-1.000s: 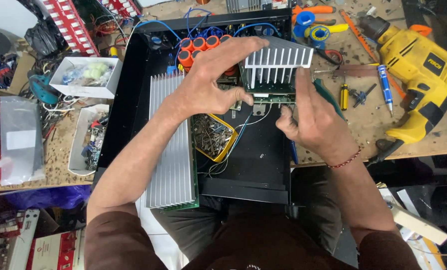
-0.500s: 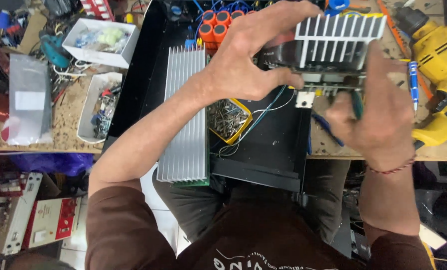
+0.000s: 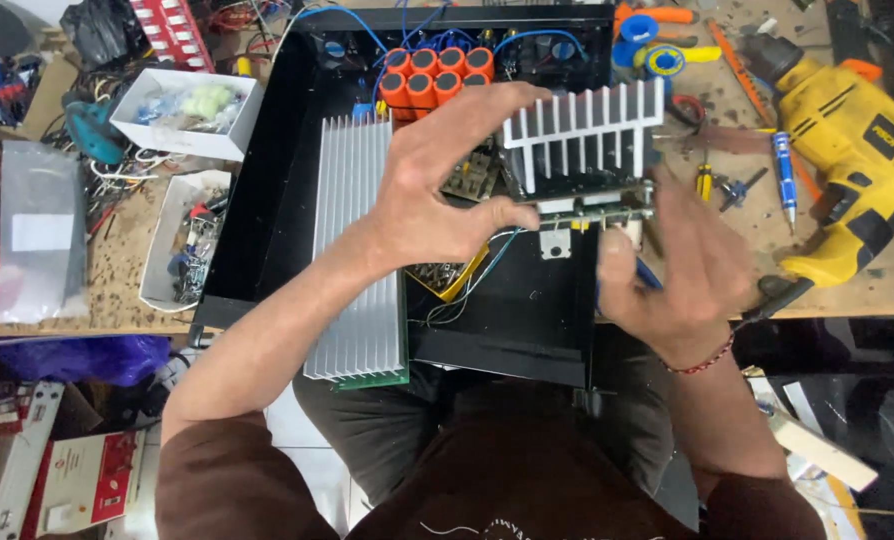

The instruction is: The person handles two large aluminum heat sinks and a green circuit board. They remove a heat sink from the board, then use a pair of pliers to manipulate small components on the circuit board while sitting on the floor.

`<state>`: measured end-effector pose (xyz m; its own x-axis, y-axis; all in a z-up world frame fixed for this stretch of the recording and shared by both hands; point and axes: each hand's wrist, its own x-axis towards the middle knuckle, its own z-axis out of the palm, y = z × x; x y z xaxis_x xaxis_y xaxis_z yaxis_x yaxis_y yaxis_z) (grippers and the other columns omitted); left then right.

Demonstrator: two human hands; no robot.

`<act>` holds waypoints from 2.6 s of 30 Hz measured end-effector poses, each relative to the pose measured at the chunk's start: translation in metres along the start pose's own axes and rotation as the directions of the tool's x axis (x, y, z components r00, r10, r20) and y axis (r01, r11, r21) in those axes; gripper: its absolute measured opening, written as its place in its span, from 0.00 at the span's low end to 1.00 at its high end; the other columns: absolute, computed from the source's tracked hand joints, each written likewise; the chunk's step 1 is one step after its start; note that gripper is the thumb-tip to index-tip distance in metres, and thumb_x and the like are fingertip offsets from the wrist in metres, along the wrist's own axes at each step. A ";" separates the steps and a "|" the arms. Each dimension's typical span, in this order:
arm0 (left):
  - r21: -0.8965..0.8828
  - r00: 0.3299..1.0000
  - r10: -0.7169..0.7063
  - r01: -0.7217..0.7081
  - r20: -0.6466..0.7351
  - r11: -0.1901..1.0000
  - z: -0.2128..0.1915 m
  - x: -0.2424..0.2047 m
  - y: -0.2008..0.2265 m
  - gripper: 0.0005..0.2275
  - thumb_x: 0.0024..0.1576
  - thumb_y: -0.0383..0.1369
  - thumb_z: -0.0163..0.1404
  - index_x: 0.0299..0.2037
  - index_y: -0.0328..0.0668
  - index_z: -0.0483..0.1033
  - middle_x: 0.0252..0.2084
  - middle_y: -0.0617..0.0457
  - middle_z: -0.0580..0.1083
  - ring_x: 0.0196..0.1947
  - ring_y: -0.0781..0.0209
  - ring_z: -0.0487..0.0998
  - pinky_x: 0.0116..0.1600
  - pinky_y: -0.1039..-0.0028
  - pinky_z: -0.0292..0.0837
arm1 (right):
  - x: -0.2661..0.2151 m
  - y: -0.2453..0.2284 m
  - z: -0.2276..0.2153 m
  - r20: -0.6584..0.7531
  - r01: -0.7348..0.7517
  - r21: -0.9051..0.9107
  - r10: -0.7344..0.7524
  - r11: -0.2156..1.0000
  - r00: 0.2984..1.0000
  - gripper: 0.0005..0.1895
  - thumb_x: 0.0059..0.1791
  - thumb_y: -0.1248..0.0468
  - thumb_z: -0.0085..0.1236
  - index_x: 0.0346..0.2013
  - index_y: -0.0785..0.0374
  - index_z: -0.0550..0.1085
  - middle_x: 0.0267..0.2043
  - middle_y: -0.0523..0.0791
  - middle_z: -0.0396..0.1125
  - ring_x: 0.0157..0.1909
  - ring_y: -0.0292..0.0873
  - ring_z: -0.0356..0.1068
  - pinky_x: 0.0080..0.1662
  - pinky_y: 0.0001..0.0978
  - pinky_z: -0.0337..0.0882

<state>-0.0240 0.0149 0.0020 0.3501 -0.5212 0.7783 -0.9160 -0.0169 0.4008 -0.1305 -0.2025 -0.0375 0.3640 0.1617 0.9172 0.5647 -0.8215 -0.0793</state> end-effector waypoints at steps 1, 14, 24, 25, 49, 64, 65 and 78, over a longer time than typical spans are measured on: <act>0.013 1.000 0.014 -0.014 -0.010 1.000 -0.001 -0.001 -0.002 0.32 0.58 0.51 0.58 0.63 0.32 0.66 0.60 0.42 0.75 0.62 0.43 0.80 0.70 0.55 0.81 | -0.002 -0.002 0.000 0.044 0.000 -0.029 0.001 1.000 0.999 0.24 0.60 0.62 0.46 0.54 0.89 0.69 0.48 0.70 0.72 0.43 0.68 0.77 0.42 0.53 0.78; 0.033 1.000 0.007 -0.008 0.010 0.999 -0.007 -0.004 -0.003 0.33 0.58 0.51 0.58 0.63 0.32 0.66 0.60 0.41 0.75 0.63 0.41 0.79 0.72 0.52 0.78 | 0.004 -0.003 -0.008 0.176 0.084 -0.093 -0.067 0.992 0.982 0.20 0.60 0.67 0.47 0.54 0.90 0.66 0.48 0.70 0.72 0.45 0.66 0.78 0.43 0.50 0.81; 0.003 1.000 0.015 -0.015 -0.005 1.000 -0.005 -0.004 -0.004 0.32 0.59 0.51 0.58 0.64 0.33 0.65 0.62 0.42 0.74 0.64 0.42 0.79 0.73 0.51 0.77 | 0.001 -0.002 -0.004 0.197 0.116 -0.166 -0.082 0.979 0.977 0.21 0.61 0.66 0.42 0.54 0.90 0.66 0.48 0.69 0.72 0.41 0.61 0.78 0.40 0.44 0.81; 0.001 1.000 0.011 -0.011 -0.002 1.000 -0.005 -0.003 -0.002 0.32 0.59 0.50 0.58 0.64 0.32 0.65 0.62 0.42 0.73 0.64 0.42 0.79 0.73 0.52 0.77 | 0.001 -0.001 -0.004 0.193 0.118 -0.182 -0.082 0.976 0.978 0.21 0.61 0.66 0.43 0.54 0.90 0.66 0.46 0.68 0.72 0.39 0.58 0.78 0.38 0.41 0.80; 0.056 0.995 0.067 -0.072 0.078 0.996 -0.007 -0.012 -0.006 0.40 0.59 0.51 0.64 0.70 0.33 0.55 0.68 0.41 0.67 0.69 0.41 0.74 0.76 0.51 0.76 | -0.012 -0.004 0.003 0.155 0.166 -0.291 -0.125 0.942 0.980 0.20 0.60 0.66 0.46 0.50 0.89 0.70 0.41 0.64 0.75 0.32 0.55 0.77 0.34 0.40 0.77; 0.062 0.983 0.148 -0.155 0.107 0.986 -0.001 -0.028 -0.006 0.41 0.54 0.51 0.67 0.66 0.26 0.59 0.64 0.35 0.70 0.65 0.39 0.77 0.72 0.51 0.78 | -0.028 -0.018 -0.005 0.108 0.111 -0.165 -0.094 0.980 0.990 0.22 0.58 0.65 0.50 0.52 0.90 0.70 0.46 0.68 0.75 0.35 0.59 0.78 0.34 0.42 0.77; 0.097 0.974 0.186 -0.199 0.132 0.975 0.001 -0.036 -0.003 0.43 0.52 0.50 0.70 0.65 0.22 0.60 0.64 0.33 0.70 0.65 0.38 0.76 0.73 0.51 0.76 | -0.038 -0.022 -0.008 0.085 0.095 -0.117 -0.086 0.989 0.993 0.21 0.57 0.65 0.52 0.48 0.91 0.71 0.45 0.69 0.74 0.37 0.63 0.80 0.35 0.45 0.79; 0.154 0.897 0.247 -0.320 0.366 0.935 0.001 -0.049 0.052 0.30 0.66 0.46 0.55 0.58 0.15 0.65 0.56 0.24 0.70 0.61 0.30 0.75 0.69 0.46 0.77 | -0.116 -0.033 -0.027 0.113 0.073 0.040 -0.077 0.997 0.991 0.24 0.54 0.64 0.56 0.52 0.89 0.68 0.44 0.73 0.72 0.41 0.68 0.78 0.44 0.53 0.82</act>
<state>-0.0889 0.0385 -0.0157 0.0161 -0.7842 0.6203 -0.9985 0.0197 0.0508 -0.2107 -0.2087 -0.1306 0.4007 0.2847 0.8708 0.6188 -0.7850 -0.0281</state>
